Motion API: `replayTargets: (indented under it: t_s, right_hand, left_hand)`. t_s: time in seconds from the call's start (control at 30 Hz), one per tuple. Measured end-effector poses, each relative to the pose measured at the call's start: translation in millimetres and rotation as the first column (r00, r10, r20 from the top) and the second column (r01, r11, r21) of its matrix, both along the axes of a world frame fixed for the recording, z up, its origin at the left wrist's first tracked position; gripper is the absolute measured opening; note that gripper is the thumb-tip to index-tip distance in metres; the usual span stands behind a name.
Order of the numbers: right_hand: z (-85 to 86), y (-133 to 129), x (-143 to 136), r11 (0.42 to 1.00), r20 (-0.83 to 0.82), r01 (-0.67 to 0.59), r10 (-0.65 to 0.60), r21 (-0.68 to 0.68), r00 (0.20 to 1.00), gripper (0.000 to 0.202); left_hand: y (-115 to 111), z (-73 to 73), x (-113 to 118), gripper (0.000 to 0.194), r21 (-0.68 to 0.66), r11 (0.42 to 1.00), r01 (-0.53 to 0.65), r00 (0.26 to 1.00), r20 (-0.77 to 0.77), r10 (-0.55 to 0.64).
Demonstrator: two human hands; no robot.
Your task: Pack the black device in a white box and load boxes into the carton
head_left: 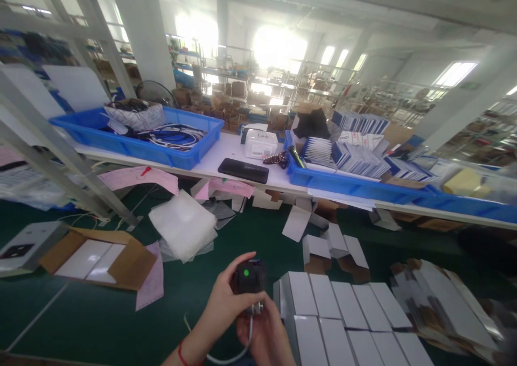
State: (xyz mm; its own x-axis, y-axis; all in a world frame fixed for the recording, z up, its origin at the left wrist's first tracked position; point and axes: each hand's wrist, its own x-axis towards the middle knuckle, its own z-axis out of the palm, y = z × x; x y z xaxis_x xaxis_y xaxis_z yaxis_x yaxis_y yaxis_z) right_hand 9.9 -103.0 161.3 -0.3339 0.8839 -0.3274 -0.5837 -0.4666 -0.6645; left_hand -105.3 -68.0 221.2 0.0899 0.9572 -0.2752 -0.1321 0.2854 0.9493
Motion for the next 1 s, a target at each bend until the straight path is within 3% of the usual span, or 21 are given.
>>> replayTargets:
  t_s: [0.1, 0.27, 0.37, 0.47, 0.57, 0.87, 1.0]
  right_hand:
    - [-3.0, -6, -1, 0.990, 0.031, 0.137, -0.138, 0.041, 0.990, 0.053]
    - [-0.7, -13, 0, 0.986, 0.162, 0.101, -0.122, 0.134, 0.979, 0.053]
    - [-3.0, -12, 2, 0.976, 0.262, 0.114, -0.160, 0.184, 0.952, 0.051]
    - [-8.1, -5, 7, 0.958, 0.274, 0.179, -0.238, 0.226, 0.932, 0.054]
    - [-14.8, 2, 14, 0.953, 0.270, 0.239, -0.284, 0.185, 0.920, 0.063]
    - [-26.6, -1, 24, 0.954, 0.348, 0.198, -0.268, 0.224, 0.898, 0.054]
    - [-24.7, -4, 25, 0.949, 0.407, 0.172, -0.272, 0.264, 0.872, 0.050]
  left_hand:
    - [2, 5.5, -5, 0.076, 0.056, 0.998, -0.020, 0.991, -0.132, 0.028]
    - [0, 10.7, -5, 0.075, 0.164, 0.986, -0.032, 0.949, -0.304, 0.082]
    - [-5, 16.3, -5, 0.076, 0.219, 0.975, 0.042, 0.919, -0.391, 0.048]
    - [-13, 22.9, -7, 0.086, 0.224, 0.965, 0.138, 0.915, -0.402, -0.037]
    - [-19, 26.7, -8, 0.096, 0.195, 0.958, 0.211, 0.917, -0.379, -0.125]
    - [-26, 30.7, -3, 0.067, 0.389, 0.875, 0.287, 0.888, -0.451, -0.090]
    - [-27, 34.6, -2, 0.063, 0.379, 0.884, 0.273, 0.892, -0.445, -0.084]
